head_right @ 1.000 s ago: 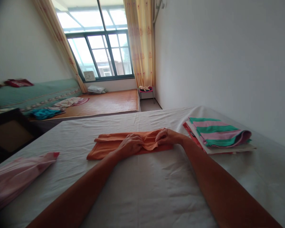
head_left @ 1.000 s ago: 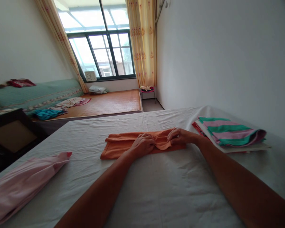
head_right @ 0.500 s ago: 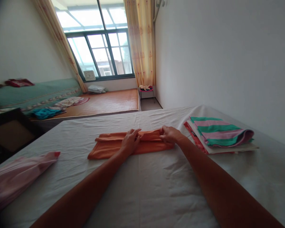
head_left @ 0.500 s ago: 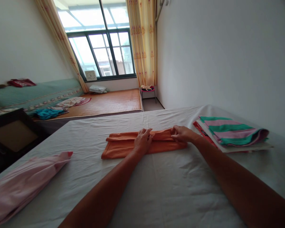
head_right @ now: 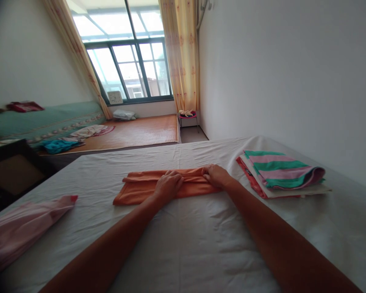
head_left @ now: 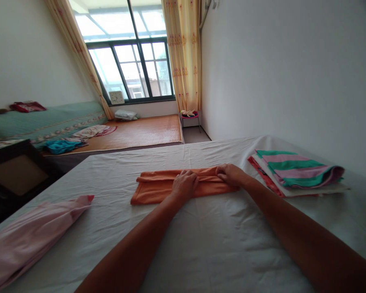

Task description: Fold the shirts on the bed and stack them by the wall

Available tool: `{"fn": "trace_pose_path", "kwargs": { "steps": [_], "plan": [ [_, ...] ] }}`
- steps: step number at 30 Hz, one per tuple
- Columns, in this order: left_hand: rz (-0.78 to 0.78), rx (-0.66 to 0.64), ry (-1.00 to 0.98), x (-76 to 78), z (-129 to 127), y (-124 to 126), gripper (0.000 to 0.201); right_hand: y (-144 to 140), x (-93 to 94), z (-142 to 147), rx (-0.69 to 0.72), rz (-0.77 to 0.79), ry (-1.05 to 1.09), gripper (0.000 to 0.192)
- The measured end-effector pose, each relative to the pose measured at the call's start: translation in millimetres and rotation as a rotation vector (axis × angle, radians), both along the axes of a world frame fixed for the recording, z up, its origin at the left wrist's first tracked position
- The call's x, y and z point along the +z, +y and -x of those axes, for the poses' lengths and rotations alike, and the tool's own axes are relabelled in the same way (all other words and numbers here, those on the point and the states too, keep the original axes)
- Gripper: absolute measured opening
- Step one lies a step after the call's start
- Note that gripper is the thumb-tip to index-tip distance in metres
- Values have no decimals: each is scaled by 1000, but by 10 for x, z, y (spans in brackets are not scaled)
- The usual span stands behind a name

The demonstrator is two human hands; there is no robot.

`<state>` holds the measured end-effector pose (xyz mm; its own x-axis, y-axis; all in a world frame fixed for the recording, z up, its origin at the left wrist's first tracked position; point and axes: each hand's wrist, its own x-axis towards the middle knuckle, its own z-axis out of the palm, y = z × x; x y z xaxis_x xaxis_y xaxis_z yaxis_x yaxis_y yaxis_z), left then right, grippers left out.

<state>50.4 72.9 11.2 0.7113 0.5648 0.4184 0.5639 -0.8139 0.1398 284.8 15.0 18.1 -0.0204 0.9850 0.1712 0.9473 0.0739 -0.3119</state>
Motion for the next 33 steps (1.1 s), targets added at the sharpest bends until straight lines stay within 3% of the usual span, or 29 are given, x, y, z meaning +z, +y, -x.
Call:
{"fn": "trace_pose_path", "kwargs": {
  "steps": [3, 5, 8, 10, 12, 15, 19, 24, 27, 31, 33],
  "plan": [
    [-24, -49, -47, -2, -4, -9, 28, 10, 35, 36, -98, -164, -57, 22],
    [-38, -87, -55, -41, -19, -14, 31, 26, 21, 153, -57, -259, -59, 31],
    [16, -104, 43, -127, -29, 0, 42, 50, -72, 338, 119, -222, -104, 35],
    [68, -97, 120, -170, -20, 19, 45, 59, -136, 376, 151, -168, -148, 32],
    [92, -84, 154, -189, -6, 35, 47, 64, -159, 307, 37, -171, -164, 31],
    [94, -74, 164, -192, 4, 45, 48, 67, -124, 57, -263, -239, -104, 27],
    [96, -64, 169, -197, -5, 43, 48, 73, -115, -214, -504, -141, 60, 27],
    [96, -63, 162, -208, -9, 42, 47, 115, -219, -195, -445, -175, 264, 31],
    [91, -58, 167, -199, 0, 41, 48, 139, -247, -203, -434, -207, 318, 21],
    [101, -28, 177, -177, 11, 39, 48, 118, -269, -321, -391, -148, 264, 13],
    [108, -17, 185, -172, 13, 36, 48, 94, -256, -348, -359, -183, 184, 18]
  ]
}}
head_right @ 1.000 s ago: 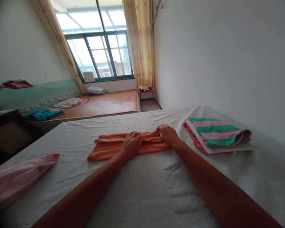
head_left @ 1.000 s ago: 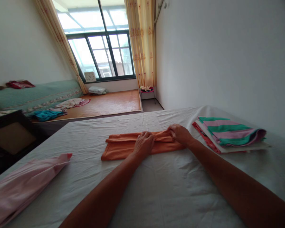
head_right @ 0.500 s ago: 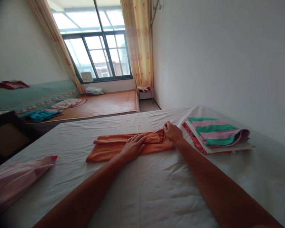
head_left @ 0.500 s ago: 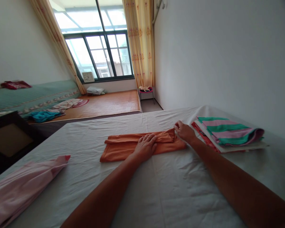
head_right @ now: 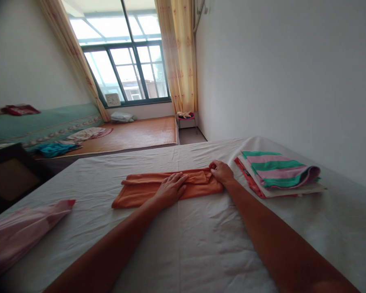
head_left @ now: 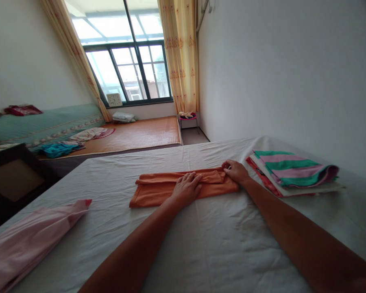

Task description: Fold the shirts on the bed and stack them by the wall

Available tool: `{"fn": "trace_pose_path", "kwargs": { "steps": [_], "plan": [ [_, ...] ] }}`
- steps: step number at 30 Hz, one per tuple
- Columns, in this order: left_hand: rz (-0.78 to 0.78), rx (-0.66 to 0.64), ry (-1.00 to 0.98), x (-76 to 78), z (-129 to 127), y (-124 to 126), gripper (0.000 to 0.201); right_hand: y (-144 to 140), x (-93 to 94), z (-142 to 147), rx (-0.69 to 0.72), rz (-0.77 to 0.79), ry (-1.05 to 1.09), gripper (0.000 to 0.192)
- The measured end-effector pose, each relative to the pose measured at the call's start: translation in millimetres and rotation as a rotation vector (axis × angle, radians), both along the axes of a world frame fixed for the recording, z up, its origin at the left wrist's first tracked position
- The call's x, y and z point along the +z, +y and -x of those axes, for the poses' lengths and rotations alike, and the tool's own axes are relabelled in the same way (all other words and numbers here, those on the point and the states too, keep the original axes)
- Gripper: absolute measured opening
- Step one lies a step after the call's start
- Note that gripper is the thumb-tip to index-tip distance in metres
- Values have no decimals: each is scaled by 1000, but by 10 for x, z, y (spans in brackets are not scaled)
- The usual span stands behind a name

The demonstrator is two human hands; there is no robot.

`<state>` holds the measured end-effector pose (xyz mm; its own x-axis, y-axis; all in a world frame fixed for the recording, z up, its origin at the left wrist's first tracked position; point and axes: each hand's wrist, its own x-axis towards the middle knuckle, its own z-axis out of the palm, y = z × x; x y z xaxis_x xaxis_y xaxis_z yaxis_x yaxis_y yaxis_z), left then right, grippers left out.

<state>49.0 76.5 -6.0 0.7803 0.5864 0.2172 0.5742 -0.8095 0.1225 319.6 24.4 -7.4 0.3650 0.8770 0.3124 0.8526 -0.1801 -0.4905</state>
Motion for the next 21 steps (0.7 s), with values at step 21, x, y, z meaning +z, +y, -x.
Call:
{"fn": "trace_pose_path", "kwargs": {
  "steps": [21],
  "plan": [
    [119, 100, 239, 490, 832, 628, 44, -46, -35, 865, 533, 80, -291, 46]
  ]
}}
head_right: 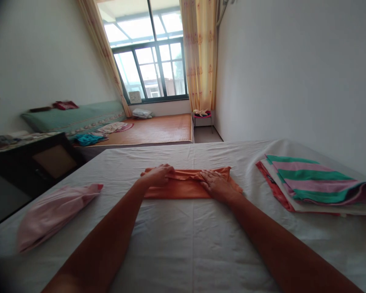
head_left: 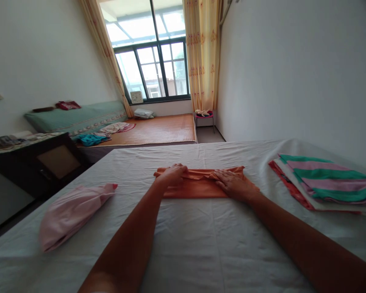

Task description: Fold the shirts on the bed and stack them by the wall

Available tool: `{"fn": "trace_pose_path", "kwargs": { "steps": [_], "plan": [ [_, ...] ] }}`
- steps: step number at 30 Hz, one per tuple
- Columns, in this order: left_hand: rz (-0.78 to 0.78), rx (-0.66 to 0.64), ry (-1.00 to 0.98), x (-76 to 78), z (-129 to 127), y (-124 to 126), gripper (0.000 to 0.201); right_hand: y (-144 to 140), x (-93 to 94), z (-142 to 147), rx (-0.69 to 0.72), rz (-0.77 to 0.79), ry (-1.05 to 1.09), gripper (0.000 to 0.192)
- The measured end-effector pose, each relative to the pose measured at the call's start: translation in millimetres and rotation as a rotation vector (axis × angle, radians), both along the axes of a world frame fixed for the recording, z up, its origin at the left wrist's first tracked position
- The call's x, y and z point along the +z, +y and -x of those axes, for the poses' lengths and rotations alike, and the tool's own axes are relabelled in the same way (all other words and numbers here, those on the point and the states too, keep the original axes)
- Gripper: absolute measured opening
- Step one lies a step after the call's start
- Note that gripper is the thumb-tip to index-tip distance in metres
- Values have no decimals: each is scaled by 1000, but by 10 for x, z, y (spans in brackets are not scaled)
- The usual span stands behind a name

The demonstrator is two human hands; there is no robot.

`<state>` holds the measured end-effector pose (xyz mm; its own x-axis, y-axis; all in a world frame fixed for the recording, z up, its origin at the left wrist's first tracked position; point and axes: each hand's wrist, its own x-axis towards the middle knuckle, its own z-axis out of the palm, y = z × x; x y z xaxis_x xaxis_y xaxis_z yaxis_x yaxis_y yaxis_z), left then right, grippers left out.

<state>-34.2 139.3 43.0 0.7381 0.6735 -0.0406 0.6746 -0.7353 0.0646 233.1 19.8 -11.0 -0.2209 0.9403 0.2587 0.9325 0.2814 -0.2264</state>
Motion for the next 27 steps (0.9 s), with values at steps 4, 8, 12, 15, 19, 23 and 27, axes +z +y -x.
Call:
{"fn": "trace_pose_path", "kwargs": {
  "steps": [4, 8, 12, 15, 19, 23, 27],
  "plan": [
    [-2, 124, 106, 96, 290, 171, 39, 3, 72, -65, -9, -7, 19, 41],
    [-23, 153, 76, 84, 373, 244, 30, -7, 129, -93, -53, 33, 4, 49],
    [-27, 206, 29, 101, 442, 297, 21, -28, 158, -116, -28, 15, 10, 52],
    [-5, 247, -25, 139, 499, 319, 20, -40, 183, -162, -32, -66, 39, 55],
    [159, 216, -4, 191, 539, 313, 24, -32, 188, -257, -52, -101, 62, 56],
    [438, 171, 39, 233, 581, 325, 18, -28, 191, -346, 32, 56, 35, 60],
    [349, 223, -127, 218, 588, 388, 26, -33, 267, -367, 59, 75, 59, 45]
  ]
}}
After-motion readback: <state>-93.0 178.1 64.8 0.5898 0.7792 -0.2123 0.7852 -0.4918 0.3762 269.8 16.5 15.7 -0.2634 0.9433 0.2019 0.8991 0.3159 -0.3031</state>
